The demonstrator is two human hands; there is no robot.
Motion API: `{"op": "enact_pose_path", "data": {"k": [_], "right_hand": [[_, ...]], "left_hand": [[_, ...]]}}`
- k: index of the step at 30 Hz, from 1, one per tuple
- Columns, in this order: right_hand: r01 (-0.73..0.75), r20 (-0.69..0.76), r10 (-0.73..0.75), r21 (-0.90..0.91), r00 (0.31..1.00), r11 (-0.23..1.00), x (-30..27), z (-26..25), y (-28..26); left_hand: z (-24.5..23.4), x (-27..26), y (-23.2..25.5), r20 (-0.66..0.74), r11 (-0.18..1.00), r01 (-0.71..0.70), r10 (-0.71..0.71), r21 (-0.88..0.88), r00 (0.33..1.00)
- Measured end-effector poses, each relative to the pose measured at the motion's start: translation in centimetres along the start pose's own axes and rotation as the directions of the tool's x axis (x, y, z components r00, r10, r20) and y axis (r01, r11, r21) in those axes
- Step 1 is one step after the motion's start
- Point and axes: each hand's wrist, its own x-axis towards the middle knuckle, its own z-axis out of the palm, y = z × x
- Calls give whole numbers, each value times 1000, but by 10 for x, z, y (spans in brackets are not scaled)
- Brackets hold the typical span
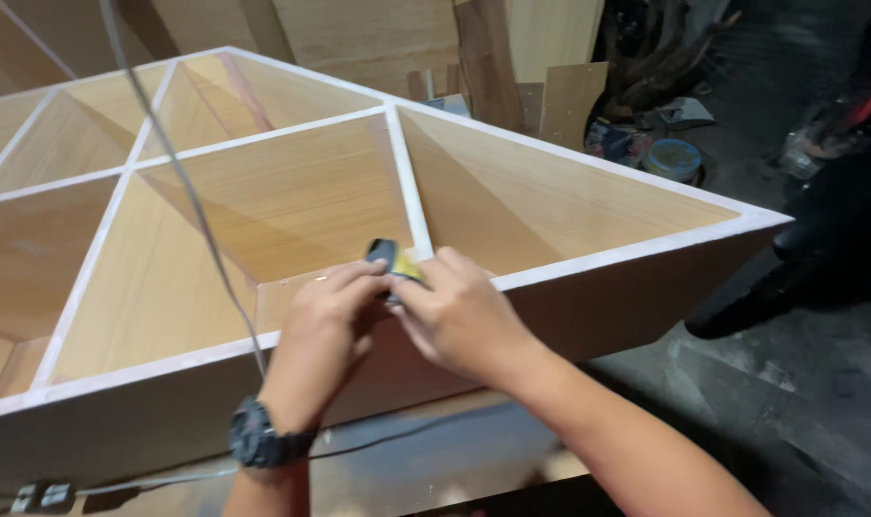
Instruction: The person sands the inner corners and edges of a wooden shelf unit using a piece of sandpaper.
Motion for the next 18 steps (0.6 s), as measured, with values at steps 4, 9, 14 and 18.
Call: {"op": "enact_pose_path", "data": {"k": [4, 9, 14, 18], "right_hand": [[54, -21, -53, 69, 998, 996, 5, -19, -4], [41, 137, -49, 63, 989, 997, -40, -84, 43], [-92, 253, 73, 61, 965, 994, -70, -116, 89], [-92, 210, 55, 175, 976, 980, -61, -92, 80]], "left_hand": [[1, -3, 2, -117, 997, -20, 10, -80, 993], [36, 27, 61, -131, 977, -111, 88, -181, 987], [68, 59, 104, -226, 955, -290, 268, -68, 937], [56, 44, 89, -298, 973, -226, 204, -41, 933]]}}
